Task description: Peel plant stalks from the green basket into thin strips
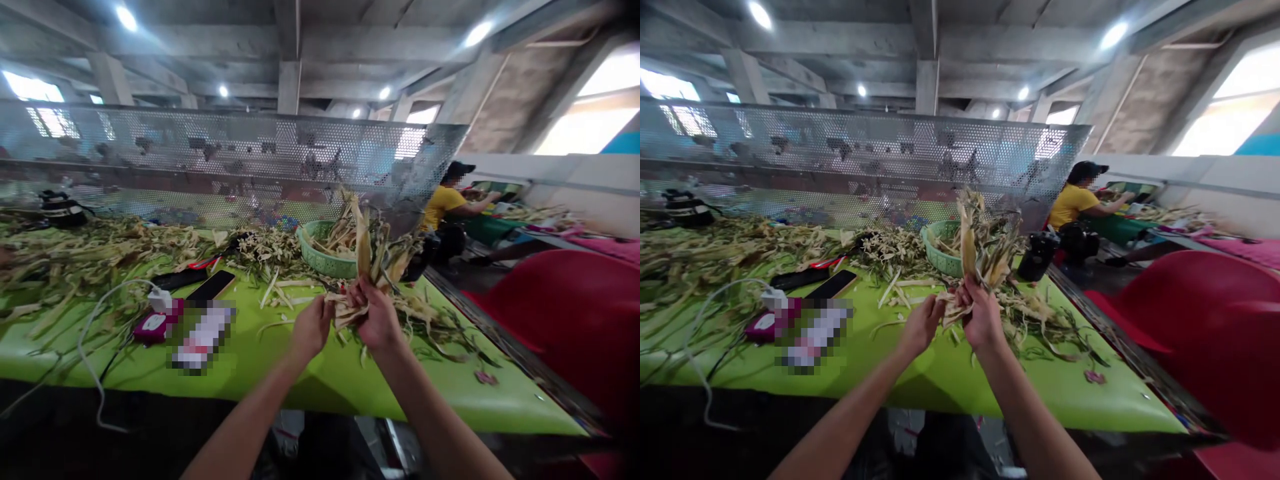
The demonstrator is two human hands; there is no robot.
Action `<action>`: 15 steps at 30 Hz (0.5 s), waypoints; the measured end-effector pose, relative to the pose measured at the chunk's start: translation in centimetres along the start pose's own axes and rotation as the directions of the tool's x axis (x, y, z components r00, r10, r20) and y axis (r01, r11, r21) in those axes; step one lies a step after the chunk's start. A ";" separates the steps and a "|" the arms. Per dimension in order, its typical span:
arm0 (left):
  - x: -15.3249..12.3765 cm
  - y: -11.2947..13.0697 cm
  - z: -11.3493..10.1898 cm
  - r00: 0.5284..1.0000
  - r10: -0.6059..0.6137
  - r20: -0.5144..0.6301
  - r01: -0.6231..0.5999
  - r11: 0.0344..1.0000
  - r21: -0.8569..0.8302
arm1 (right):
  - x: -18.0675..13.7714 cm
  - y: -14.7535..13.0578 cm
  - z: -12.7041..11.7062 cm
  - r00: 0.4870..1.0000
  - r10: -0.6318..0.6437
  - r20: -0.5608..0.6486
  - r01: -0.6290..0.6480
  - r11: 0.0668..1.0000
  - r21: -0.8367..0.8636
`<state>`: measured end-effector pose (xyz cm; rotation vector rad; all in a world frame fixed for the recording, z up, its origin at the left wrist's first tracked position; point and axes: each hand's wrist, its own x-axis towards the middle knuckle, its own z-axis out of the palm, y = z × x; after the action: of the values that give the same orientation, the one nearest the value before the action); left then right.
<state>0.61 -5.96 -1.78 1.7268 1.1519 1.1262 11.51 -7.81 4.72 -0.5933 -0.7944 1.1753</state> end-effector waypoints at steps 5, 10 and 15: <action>0.4 -0.5 2.0 0.991 -0.121 0.054 0.132 0.892 -0.431 | -0.5 0.6 0.3 0.999 -0.044 -0.003 0.045 0.999 0.022; -0.3 -0.5 1.0 0.938 -0.147 0.312 0.309 0.763 -0.568 | -0.3 -1.0 -0.7 0.996 0.086 0.011 -0.086 0.996 0.038; 0.2 -0.3 -1.6 0.970 -0.188 0.153 0.240 0.825 -0.512 | 1.2 -2.4 -2.6 0.983 0.075 -0.166 -0.111 0.969 -0.220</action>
<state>-0.92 -5.48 -1.53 1.1769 0.8444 1.0790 15.17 -7.40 5.35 -0.9112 -0.7792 1.1146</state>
